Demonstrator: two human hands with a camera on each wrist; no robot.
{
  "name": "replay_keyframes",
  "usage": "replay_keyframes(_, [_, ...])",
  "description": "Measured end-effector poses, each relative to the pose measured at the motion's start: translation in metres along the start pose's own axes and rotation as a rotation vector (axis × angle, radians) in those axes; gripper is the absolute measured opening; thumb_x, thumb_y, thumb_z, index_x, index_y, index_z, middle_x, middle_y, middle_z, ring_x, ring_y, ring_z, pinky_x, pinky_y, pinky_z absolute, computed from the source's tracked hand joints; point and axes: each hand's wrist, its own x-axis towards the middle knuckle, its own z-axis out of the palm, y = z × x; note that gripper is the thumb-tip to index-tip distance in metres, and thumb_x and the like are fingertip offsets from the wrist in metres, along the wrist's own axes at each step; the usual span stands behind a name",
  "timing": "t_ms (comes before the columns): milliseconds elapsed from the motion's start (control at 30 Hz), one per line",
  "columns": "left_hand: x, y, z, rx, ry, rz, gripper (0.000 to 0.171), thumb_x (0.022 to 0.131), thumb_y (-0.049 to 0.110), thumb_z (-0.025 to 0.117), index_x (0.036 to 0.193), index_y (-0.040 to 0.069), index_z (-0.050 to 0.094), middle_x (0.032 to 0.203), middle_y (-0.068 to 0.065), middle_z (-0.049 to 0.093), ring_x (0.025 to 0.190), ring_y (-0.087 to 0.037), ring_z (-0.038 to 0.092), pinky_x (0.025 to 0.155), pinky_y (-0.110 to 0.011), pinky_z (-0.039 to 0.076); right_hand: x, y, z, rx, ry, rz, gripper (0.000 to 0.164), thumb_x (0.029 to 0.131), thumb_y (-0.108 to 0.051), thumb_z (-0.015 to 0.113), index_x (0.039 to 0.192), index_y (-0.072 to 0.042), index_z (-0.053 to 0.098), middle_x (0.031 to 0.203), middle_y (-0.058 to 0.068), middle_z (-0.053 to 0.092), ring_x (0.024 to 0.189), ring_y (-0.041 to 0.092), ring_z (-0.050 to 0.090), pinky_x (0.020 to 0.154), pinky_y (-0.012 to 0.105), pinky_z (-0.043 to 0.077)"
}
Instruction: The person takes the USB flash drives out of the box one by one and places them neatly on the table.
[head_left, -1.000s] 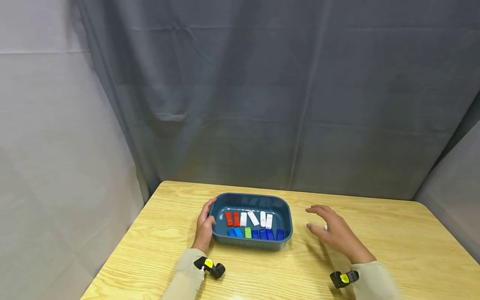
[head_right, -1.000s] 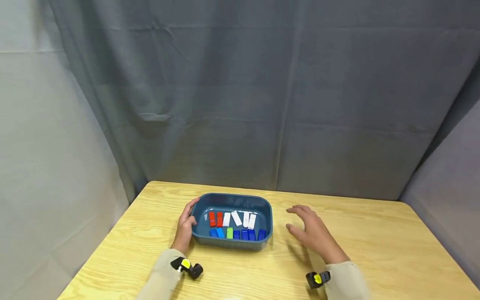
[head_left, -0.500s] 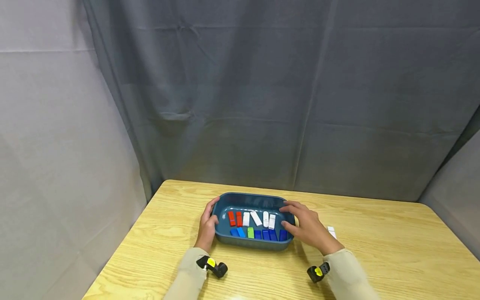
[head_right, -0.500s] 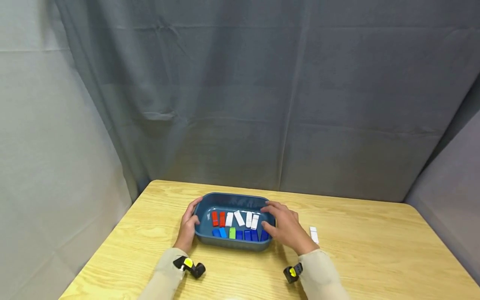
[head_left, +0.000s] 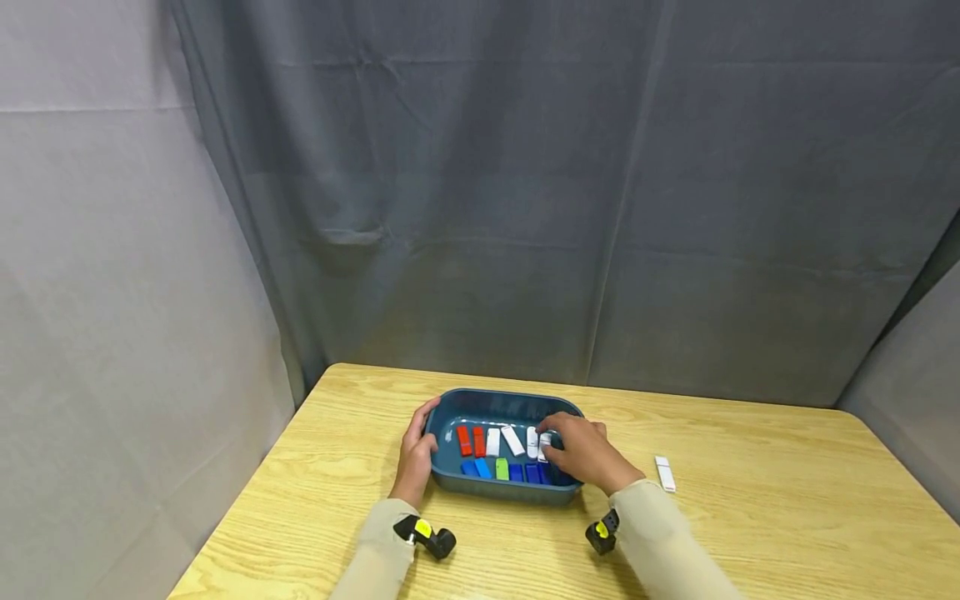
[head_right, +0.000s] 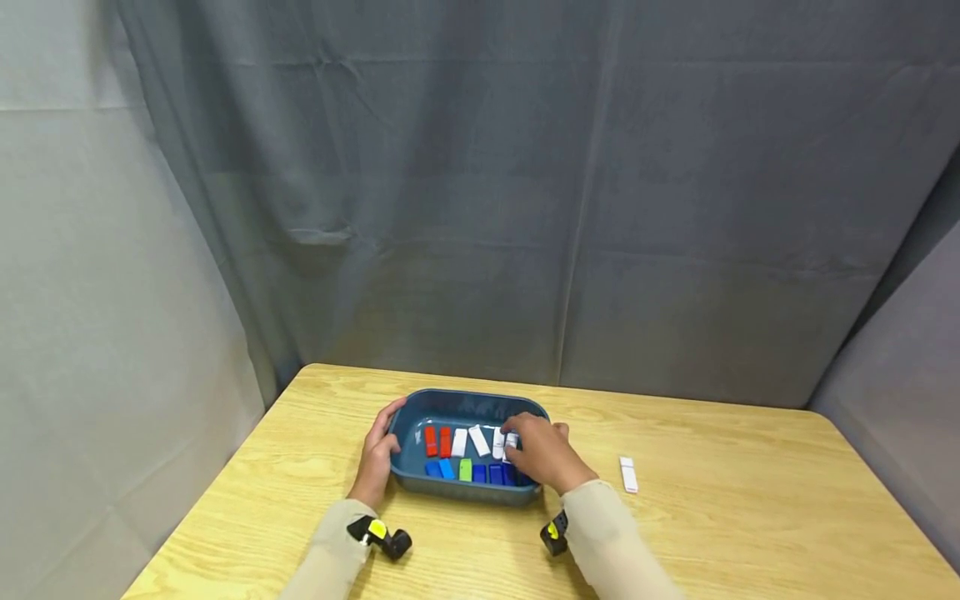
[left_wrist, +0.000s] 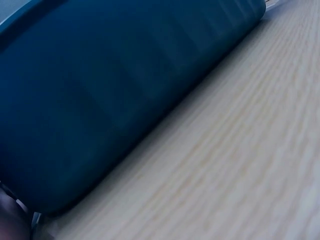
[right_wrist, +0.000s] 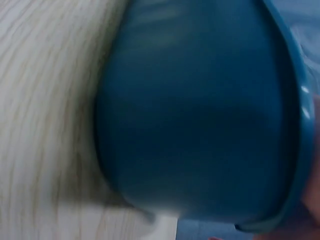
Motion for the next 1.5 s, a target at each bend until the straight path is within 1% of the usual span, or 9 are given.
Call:
replay_keyframes(233, [0.0, 0.001, 0.0, -0.023, -0.01, 0.008, 0.071, 0.071, -0.014, 0.037, 0.141, -0.003, 0.042, 0.149, -0.021, 0.036, 0.137, -0.039, 0.031, 0.11, -0.056, 0.019, 0.005, -0.004, 0.007, -0.096, -0.031, 0.045, 0.021, 0.086, -0.019, 0.069, 0.106, -0.015, 0.071, 0.112, 0.007, 0.069, 0.106, 0.027, 0.062, 0.084, 0.057, 0.035])
replay_keyframes(433, [0.0, 0.001, -0.001, -0.033, -0.009, 0.0, 0.071, 0.071, -0.013, 0.037, 0.141, -0.002, 0.042, 0.15, -0.02, 0.036, 0.137, -0.038, 0.031, 0.11, -0.055, 0.019, 0.006, -0.005, 0.008, -0.127, -0.047, 0.059, 0.02, 0.084, -0.02, 0.07, 0.103, -0.016, 0.072, 0.106, 0.007, 0.071, 0.098, 0.025, 0.063, 0.086, 0.06, 0.034])
replay_keyframes(567, [0.0, 0.0, -0.001, -0.029, -0.009, 0.001, 0.072, 0.07, -0.013, 0.038, 0.141, -0.003, 0.042, 0.149, -0.021, 0.037, 0.137, -0.039, 0.031, 0.109, -0.056, 0.019, 0.005, -0.006, 0.007, -0.153, -0.051, 0.061, 0.02, 0.083, -0.021, 0.07, 0.102, -0.016, 0.071, 0.102, 0.006, 0.071, 0.093, 0.025, 0.064, 0.084, 0.059, 0.035])
replay_keyframes(733, [0.001, 0.0, 0.0, -0.037, -0.006, 0.005, 0.073, 0.069, -0.013, 0.038, 0.141, -0.003, 0.042, 0.149, -0.022, 0.037, 0.137, -0.04, 0.031, 0.108, -0.056, 0.019, 0.005, -0.008, 0.006, -0.171, -0.055, 0.066, 0.021, 0.082, -0.021, 0.071, 0.102, -0.015, 0.071, 0.102, 0.007, 0.071, 0.094, 0.026, 0.064, 0.084, 0.06, 0.035])
replay_keyframes(833, [0.0, 0.0, 0.0, -0.039, -0.003, 0.003, 0.072, 0.069, -0.014, 0.038, 0.141, -0.003, 0.042, 0.149, -0.022, 0.037, 0.137, -0.039, 0.03, 0.108, -0.055, 0.019, 0.007, -0.008, 0.005, -0.173, -0.068, 0.081, 0.023, 0.082, -0.021, 0.072, 0.105, -0.015, 0.07, 0.105, 0.008, 0.07, 0.096, 0.026, 0.063, 0.084, 0.059, 0.035])
replay_keyframes(967, [0.0, 0.0, 0.0, -0.033, 0.003, 0.001, 0.072, 0.069, -0.014, 0.038, 0.14, -0.003, 0.042, 0.149, -0.021, 0.037, 0.137, -0.039, 0.031, 0.108, -0.055, 0.02, 0.011, -0.007, 0.005, -0.182, -0.078, 0.09, 0.028, 0.081, -0.021, 0.074, 0.108, -0.014, 0.07, 0.106, 0.009, 0.069, 0.094, 0.025, 0.062, 0.081, 0.056, 0.035])
replay_keyframes(1233, [-0.001, -0.001, 0.0, -0.012, 0.012, -0.011, 0.072, 0.069, -0.013, 0.039, 0.14, -0.002, 0.043, 0.149, -0.02, 0.038, 0.137, -0.038, 0.031, 0.108, -0.054, 0.021, 0.019, -0.005, 0.006, -0.188, -0.101, 0.095, 0.037, 0.076, -0.024, 0.08, 0.109, -0.012, 0.069, 0.104, 0.009, 0.07, 0.093, 0.026, 0.062, 0.08, 0.058, 0.034])
replay_keyframes(1367, [-0.001, 0.0, -0.001, -0.022, 0.006, -0.009, 0.072, 0.07, -0.013, 0.038, 0.141, -0.001, 0.043, 0.149, -0.019, 0.037, 0.136, -0.039, 0.031, 0.107, -0.053, 0.021, 0.02, -0.004, 0.009, -0.201, -0.096, 0.096, 0.036, 0.075, -0.023, 0.08, 0.107, -0.013, 0.07, 0.102, 0.008, 0.07, 0.092, 0.026, 0.062, 0.078, 0.057, 0.034])
replay_keyframes(1500, [0.0, 0.0, -0.001, -0.022, 0.003, -0.006, 0.072, 0.07, -0.013, 0.039, 0.141, -0.001, 0.043, 0.149, -0.019, 0.037, 0.136, -0.039, 0.031, 0.107, -0.053, 0.021, 0.022, -0.004, 0.011, -0.223, -0.104, 0.102, 0.034, 0.074, -0.024, 0.081, 0.105, -0.014, 0.07, 0.098, 0.007, 0.071, 0.087, 0.023, 0.062, 0.077, 0.055, 0.034])
